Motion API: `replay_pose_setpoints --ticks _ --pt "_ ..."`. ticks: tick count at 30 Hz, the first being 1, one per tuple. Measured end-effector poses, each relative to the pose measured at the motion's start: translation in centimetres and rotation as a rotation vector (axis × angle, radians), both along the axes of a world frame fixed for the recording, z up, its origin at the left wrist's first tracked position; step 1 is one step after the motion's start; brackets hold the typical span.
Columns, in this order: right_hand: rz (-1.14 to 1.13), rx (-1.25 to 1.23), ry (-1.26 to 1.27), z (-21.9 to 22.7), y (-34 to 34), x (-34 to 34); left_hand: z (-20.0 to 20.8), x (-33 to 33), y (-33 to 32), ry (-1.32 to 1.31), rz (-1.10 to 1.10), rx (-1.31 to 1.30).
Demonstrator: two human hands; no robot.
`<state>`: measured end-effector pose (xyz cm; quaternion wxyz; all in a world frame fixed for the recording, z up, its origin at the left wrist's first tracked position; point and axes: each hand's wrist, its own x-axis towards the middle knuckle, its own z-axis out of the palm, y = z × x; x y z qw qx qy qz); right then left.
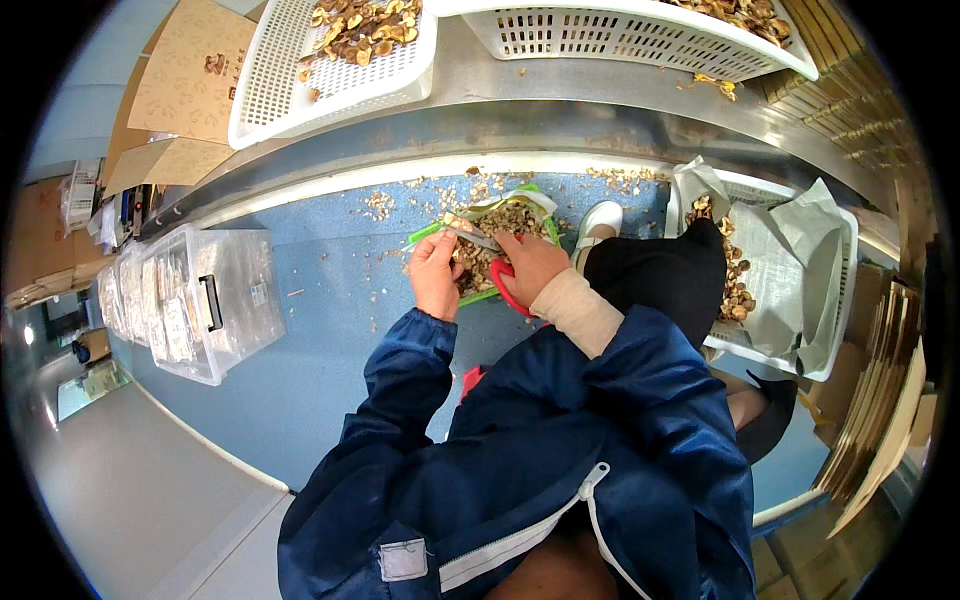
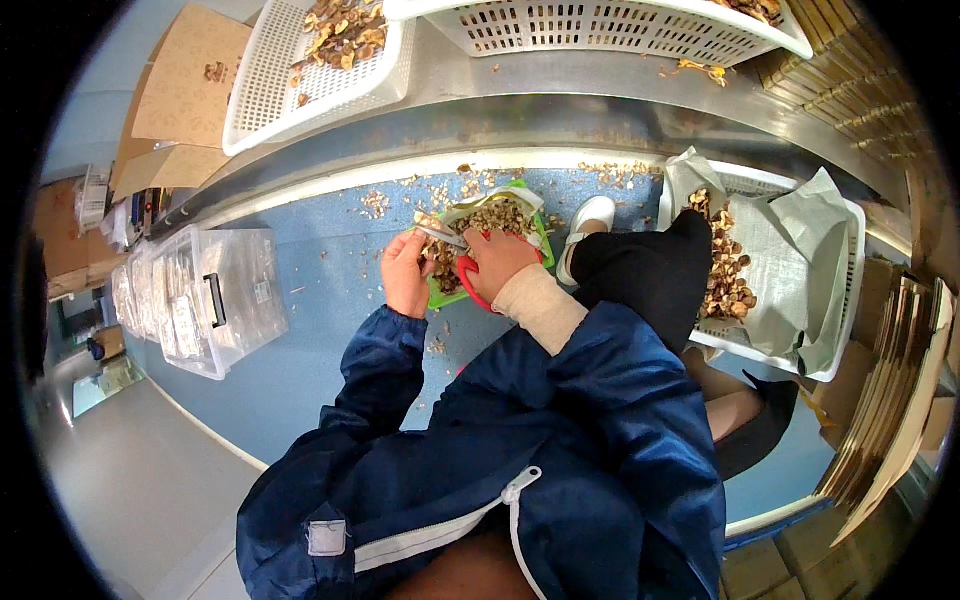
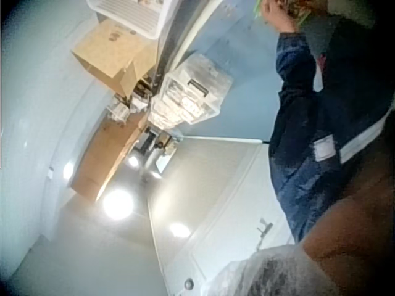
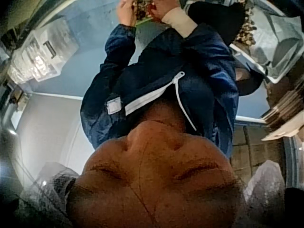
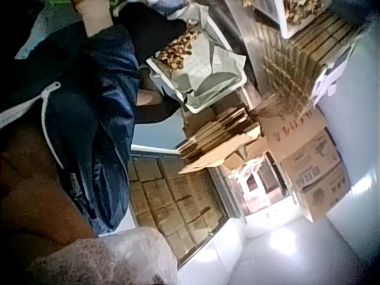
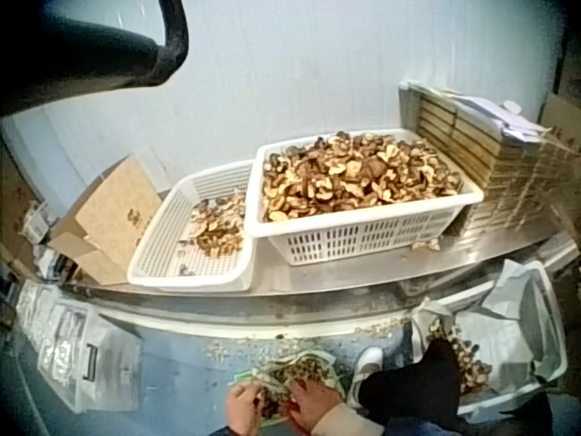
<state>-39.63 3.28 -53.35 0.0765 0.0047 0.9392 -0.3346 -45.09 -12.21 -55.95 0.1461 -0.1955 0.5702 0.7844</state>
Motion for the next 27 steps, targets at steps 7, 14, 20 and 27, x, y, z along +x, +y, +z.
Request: replay_pose_setpoints --ticks 7,14,20,27 --pt "0.041 0.053 -0.075 -0.1 -0.1 -0.2 -0.1 0.2 -0.2 -0.018 -0.033 -0.033" --pt "-0.036 -0.033 0.006 -1.9 -0.3 0.2 -0.4 0.7 0.1 -0.042 -0.023 -0.004" --pt "-0.048 -0.022 -0.072 -1.0 -0.3 0.2 -0.7 1.6 1.4 -0.057 -0.006 0.012" --pt "0.021 0.039 -0.069 -0.5 0.1 0.1 -0.1 1.1 0.5 -0.085 -0.071 0.073"
